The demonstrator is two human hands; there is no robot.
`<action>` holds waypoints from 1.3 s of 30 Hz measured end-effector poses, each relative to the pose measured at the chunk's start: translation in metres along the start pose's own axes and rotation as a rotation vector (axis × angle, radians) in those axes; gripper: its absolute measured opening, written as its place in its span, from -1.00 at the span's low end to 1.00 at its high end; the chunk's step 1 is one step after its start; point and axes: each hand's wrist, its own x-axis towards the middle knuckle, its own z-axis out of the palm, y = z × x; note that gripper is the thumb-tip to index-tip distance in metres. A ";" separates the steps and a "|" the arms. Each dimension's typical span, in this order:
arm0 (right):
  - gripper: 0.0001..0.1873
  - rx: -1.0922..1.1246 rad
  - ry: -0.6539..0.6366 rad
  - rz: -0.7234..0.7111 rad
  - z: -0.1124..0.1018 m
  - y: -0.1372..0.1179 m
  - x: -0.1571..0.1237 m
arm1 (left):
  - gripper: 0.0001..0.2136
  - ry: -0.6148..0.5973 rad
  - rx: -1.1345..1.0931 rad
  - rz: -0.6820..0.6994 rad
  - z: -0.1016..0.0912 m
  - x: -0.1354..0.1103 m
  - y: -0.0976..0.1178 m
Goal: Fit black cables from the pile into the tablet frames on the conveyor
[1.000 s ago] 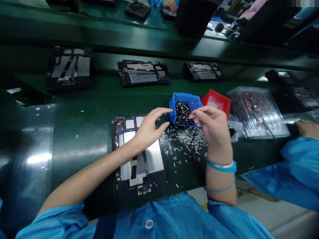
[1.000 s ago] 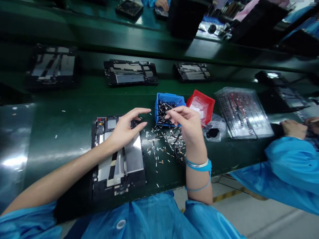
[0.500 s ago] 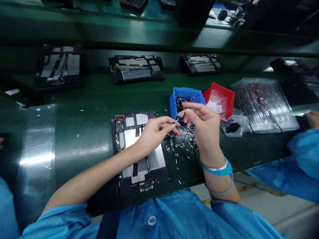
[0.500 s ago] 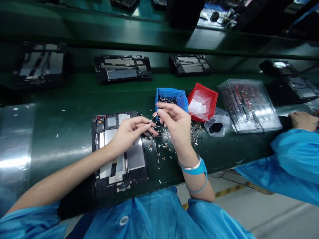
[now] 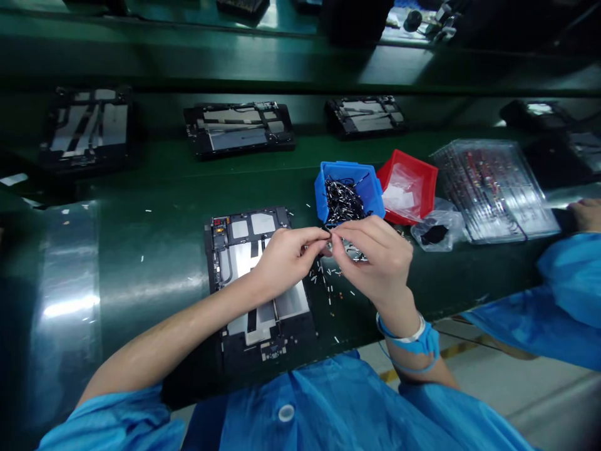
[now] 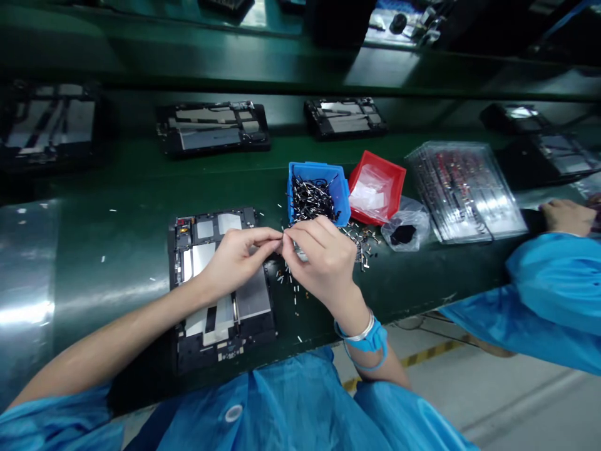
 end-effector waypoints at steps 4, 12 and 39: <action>-0.79 -0.076 0.078 0.102 -0.006 0.003 -0.002 | -0.71 -0.071 -0.246 -0.192 -0.003 0.001 0.002; -0.87 0.026 0.048 0.101 -0.003 -0.003 -0.001 | -0.59 -0.107 -0.306 -0.229 -0.003 0.002 0.004; -0.60 0.021 0.207 0.041 -0.015 -0.004 -0.015 | -0.63 -0.093 -0.332 -0.356 -0.006 0.004 0.008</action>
